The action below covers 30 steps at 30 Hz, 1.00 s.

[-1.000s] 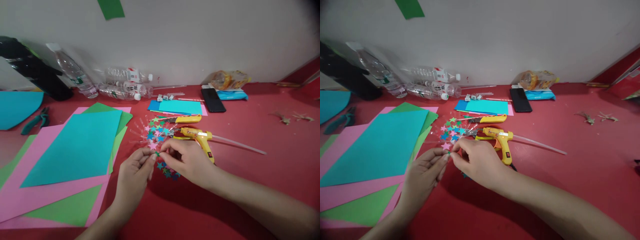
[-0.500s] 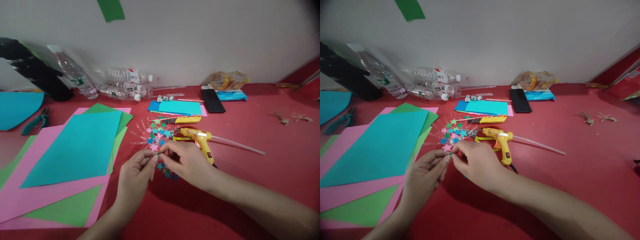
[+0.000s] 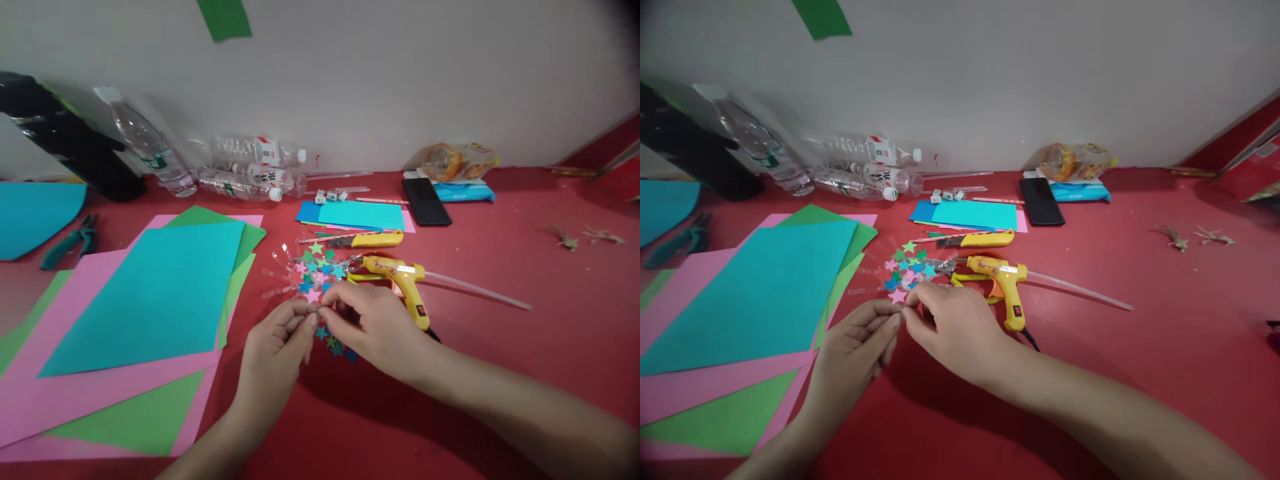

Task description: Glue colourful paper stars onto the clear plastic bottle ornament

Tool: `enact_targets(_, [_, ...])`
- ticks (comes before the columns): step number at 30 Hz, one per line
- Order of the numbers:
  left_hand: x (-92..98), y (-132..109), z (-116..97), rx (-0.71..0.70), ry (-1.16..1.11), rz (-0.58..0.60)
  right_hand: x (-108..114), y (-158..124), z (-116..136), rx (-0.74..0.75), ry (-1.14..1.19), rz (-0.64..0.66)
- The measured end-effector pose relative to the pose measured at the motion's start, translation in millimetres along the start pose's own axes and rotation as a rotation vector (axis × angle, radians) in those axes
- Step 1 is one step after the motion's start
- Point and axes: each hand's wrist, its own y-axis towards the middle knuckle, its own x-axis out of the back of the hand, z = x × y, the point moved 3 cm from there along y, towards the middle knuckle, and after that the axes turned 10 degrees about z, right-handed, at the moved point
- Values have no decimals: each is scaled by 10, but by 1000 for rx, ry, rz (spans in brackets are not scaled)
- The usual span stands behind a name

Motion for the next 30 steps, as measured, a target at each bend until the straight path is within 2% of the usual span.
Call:
enact_targets(6, [12,3,-16,21,-38,-30,19,-9,18,34,16,-1])
enact_targets(15, [60,69,88,34,-258,-72,9,-9,11,22,21,7])
enact_targets(20, [46,41,44,69,-125,-37,1,1,-8,8,9,0])
enact_targets(24, [23,21,-24,34,-26,-26,4,8,-34,1,11,1])
enact_targets(30, [18,20,-3,27,24,-31,2,8,-49,-1,1,1])
